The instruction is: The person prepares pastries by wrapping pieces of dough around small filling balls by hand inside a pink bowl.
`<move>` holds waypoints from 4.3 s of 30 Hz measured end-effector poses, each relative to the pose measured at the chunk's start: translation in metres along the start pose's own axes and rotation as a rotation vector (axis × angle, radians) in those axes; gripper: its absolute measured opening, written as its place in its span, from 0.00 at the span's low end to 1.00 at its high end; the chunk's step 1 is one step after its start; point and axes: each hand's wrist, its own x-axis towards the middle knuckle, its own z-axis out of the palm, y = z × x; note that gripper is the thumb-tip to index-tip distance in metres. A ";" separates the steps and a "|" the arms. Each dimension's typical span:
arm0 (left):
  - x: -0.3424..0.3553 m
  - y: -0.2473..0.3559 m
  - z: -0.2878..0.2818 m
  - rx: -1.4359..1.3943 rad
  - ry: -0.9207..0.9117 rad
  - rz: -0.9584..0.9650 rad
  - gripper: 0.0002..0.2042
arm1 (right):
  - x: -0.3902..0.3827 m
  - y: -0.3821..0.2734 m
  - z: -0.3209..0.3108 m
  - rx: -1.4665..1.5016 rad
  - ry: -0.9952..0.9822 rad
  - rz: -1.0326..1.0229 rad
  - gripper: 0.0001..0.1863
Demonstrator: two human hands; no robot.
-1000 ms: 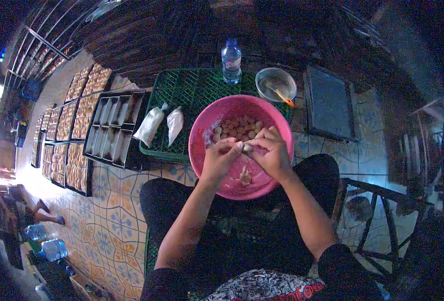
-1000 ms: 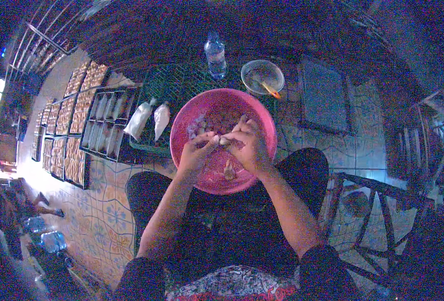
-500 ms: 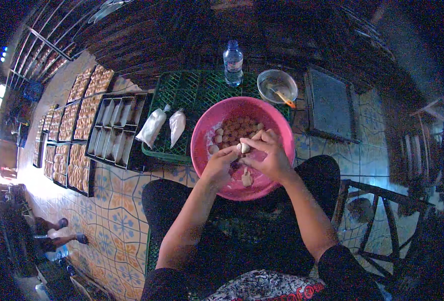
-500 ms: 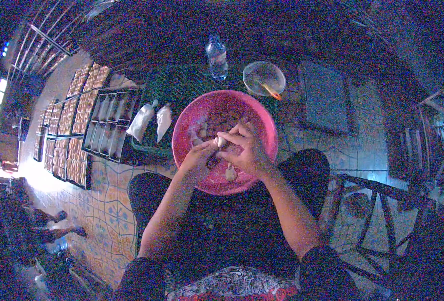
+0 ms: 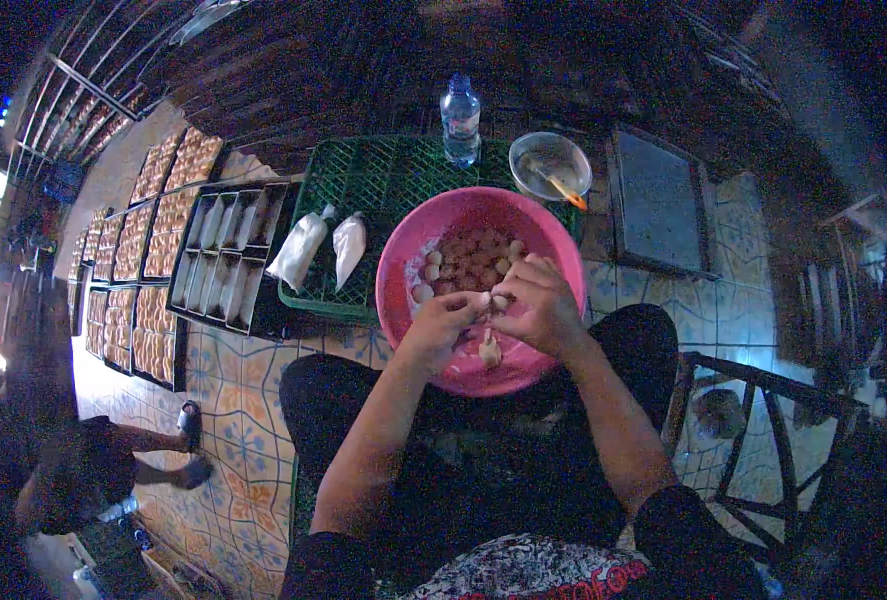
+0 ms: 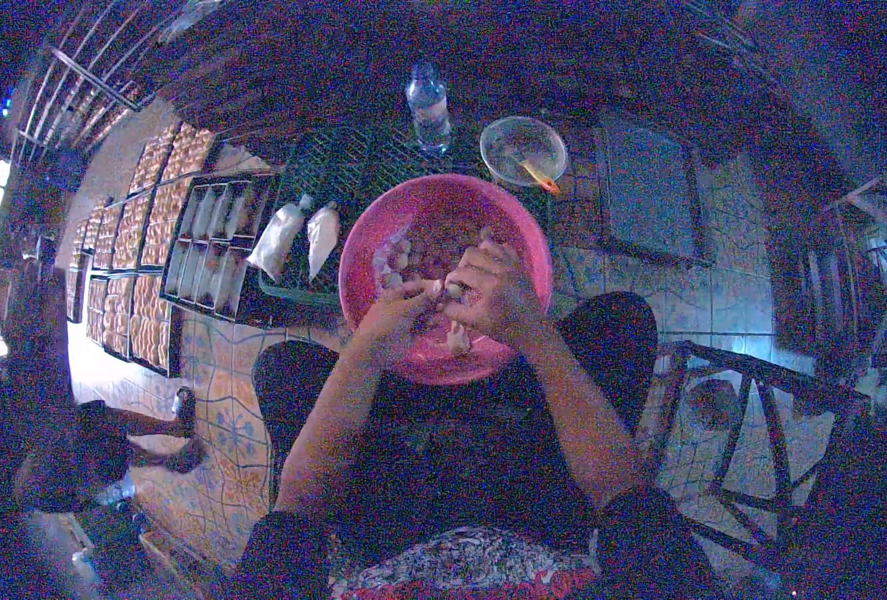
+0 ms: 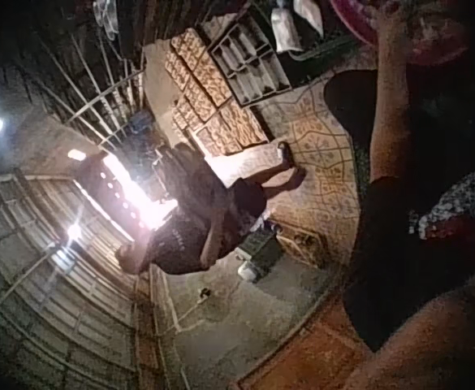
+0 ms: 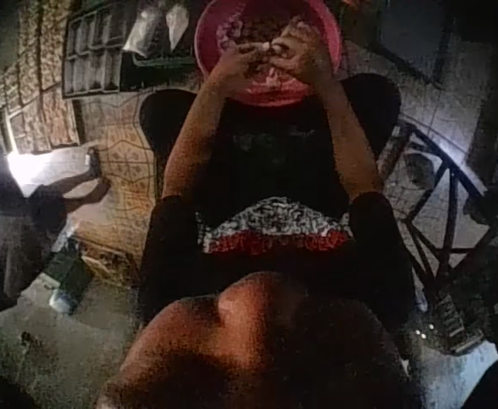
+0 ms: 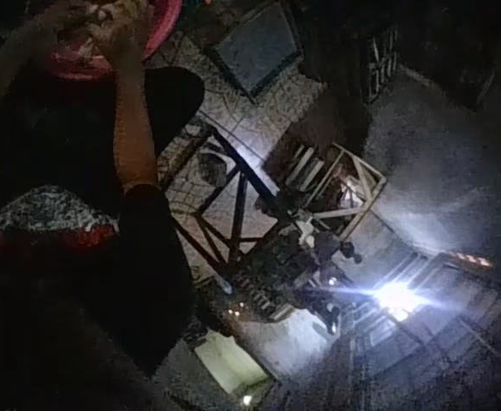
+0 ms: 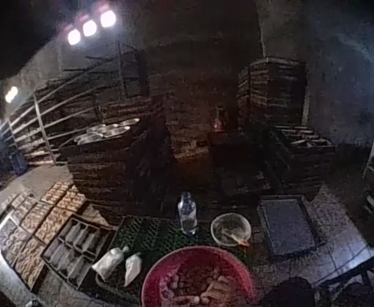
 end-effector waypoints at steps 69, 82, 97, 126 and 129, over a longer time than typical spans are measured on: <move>-0.030 0.008 0.023 0.430 0.159 0.441 0.13 | -0.001 -0.041 -0.008 0.079 -0.123 0.384 0.23; -0.062 0.043 0.046 0.677 0.361 0.487 0.09 | 0.006 -0.062 -0.021 0.091 -0.034 0.212 0.16; -0.023 0.083 -0.001 0.896 0.157 0.339 0.10 | 0.033 -0.024 -0.012 0.242 -0.172 0.194 0.14; -0.021 0.060 -0.012 0.970 0.225 0.628 0.10 | 0.023 -0.023 0.019 0.772 -0.109 0.795 0.14; -0.033 0.067 -0.006 0.981 0.228 0.546 0.10 | 0.024 -0.033 0.018 0.944 -0.080 0.863 0.14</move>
